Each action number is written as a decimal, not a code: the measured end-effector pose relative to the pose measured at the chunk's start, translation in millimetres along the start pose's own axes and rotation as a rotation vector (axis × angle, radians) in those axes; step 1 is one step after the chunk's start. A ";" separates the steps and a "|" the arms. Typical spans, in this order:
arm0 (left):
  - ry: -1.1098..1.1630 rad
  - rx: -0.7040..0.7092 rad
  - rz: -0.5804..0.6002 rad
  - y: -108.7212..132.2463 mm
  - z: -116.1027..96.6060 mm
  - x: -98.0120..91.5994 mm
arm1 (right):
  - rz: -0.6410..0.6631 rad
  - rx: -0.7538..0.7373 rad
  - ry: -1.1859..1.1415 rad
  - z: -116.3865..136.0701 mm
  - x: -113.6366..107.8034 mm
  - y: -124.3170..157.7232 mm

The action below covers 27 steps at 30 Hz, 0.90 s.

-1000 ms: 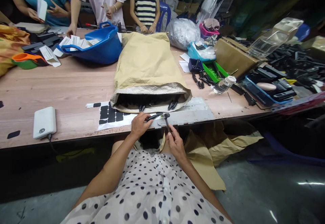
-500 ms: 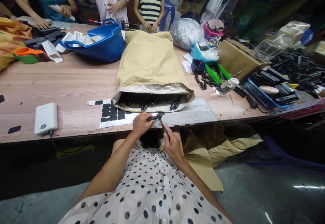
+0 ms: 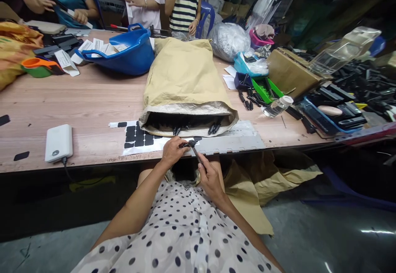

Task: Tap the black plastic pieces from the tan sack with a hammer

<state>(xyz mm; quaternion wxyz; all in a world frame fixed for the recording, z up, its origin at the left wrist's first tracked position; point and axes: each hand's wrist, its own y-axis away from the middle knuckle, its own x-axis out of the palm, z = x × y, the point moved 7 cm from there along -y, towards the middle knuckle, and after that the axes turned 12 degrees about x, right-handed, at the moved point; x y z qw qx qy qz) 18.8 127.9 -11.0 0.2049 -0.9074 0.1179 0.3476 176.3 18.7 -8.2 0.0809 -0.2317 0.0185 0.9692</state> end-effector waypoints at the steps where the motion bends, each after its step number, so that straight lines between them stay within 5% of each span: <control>1: 0.000 0.001 -0.006 0.3 0.1 0.1 | -0.028 0.014 0.000 -1.3 -3.9 -0.3; 8: -0.016 0.033 -0.033 2.0 -0.6 0.0 | -0.197 0.186 -0.015 -24.8 -20.9 -2.0; 19: -0.061 0.025 -0.011 -0.1 -2.6 -3.1 | -0.150 0.245 -0.055 -42.2 -17.5 -8.2; 23: -0.096 0.170 0.002 14.0 -19.6 -6.2 | -0.162 0.217 -0.048 -42.4 -16.5 -9.0; 27: -0.161 0.380 0.065 54.8 -41.5 7.2 | -0.196 0.186 -0.012 -41.7 -15.5 -7.5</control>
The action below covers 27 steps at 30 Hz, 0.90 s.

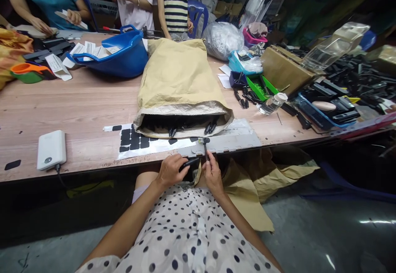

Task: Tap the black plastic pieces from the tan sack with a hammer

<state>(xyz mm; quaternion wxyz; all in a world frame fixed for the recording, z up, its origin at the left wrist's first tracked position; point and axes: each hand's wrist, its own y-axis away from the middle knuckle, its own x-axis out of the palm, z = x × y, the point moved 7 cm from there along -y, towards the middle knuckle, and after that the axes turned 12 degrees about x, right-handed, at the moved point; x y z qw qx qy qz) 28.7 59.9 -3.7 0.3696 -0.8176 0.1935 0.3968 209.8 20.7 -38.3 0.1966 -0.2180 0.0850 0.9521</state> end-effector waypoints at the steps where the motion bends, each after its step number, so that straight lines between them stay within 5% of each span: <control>1: -0.012 0.016 0.035 8.7 -5.5 6.5 | -0.004 -0.005 0.008 0.0 0.1 0.3; 9: -0.006 -0.228 0.523 47.2 2.2 58.1 | -0.014 -0.031 0.047 -1.2 0.0 -0.5; 11: 0.031 -0.182 0.442 36.3 -3.8 50.5 | -0.018 -0.035 0.054 -1.0 0.7 -0.1; 13: 0.025 -0.141 0.231 16.4 -5.5 30.3 | -0.025 -0.037 0.051 -0.7 1.1 0.3; 17: -0.195 -0.337 -0.150 -23.6 28.7 -19.8 | -0.025 -0.054 0.048 0.0 1.7 0.3; 22: -0.341 -0.554 -0.139 -55.5 78.0 -40.2 | -0.020 -0.065 0.062 -0.3 2.2 -0.8; 27: -0.351 -0.585 -0.094 -57.5 85.8 -33.6 | -0.019 -0.070 0.062 2.1 2.4 -0.4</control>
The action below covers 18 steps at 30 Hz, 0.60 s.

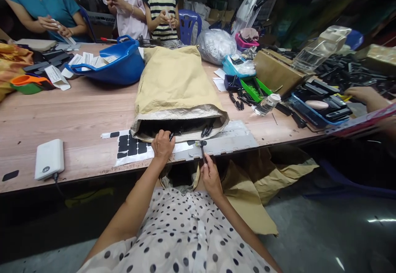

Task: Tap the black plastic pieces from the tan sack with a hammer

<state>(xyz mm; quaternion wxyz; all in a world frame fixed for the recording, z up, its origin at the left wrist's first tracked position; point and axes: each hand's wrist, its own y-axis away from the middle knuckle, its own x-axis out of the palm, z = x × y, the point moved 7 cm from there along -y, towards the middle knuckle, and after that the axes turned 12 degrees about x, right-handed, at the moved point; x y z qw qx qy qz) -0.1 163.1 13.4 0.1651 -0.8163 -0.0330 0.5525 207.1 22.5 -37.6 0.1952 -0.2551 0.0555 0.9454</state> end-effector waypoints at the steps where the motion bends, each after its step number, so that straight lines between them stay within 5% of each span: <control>1: 0.005 -0.005 -0.001 1.5 0.4 0.1 | 0.007 0.004 -0.003 0.2 0.1 0.0; 10: 0.133 0.129 -0.047 32.7 2.6 -17.9 | 0.014 0.026 -0.020 -1.5 1.7 0.0; 18: 0.361 0.285 0.078 43.1 -17.2 6.7 | 0.011 0.032 -0.042 -3.7 1.4 -2.3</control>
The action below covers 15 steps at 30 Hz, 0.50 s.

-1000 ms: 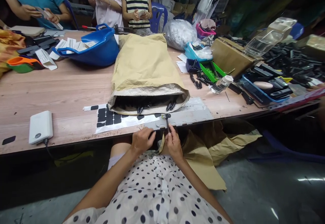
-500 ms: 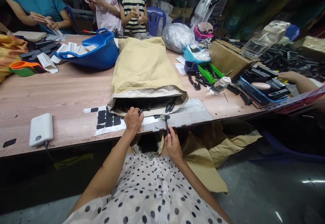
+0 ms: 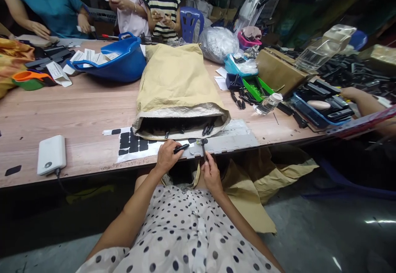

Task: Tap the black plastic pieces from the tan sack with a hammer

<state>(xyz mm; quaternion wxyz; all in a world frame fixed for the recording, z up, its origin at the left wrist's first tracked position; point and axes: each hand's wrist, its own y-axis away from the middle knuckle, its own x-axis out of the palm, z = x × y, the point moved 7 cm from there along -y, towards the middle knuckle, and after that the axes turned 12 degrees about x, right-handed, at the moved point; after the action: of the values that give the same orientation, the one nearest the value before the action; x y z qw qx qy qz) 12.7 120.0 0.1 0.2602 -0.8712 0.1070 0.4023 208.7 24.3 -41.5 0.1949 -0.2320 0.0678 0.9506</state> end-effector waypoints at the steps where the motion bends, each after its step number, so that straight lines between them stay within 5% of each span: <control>1: 0.012 -0.011 -0.003 -1.1 1.3 1.2 | -0.003 -0.006 0.002 0.2 -0.5 -0.5; 15: 0.061 -0.112 0.047 -5.0 4.1 4.3 | 0.117 -0.102 0.048 36.3 -5.0 10.0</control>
<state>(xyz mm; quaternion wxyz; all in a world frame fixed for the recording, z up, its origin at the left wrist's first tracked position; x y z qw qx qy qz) 14.9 126.5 -3.6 0.1982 -0.8935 0.1125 0.3869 193.7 21.4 -6.7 0.1255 -0.2601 0.0375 0.9567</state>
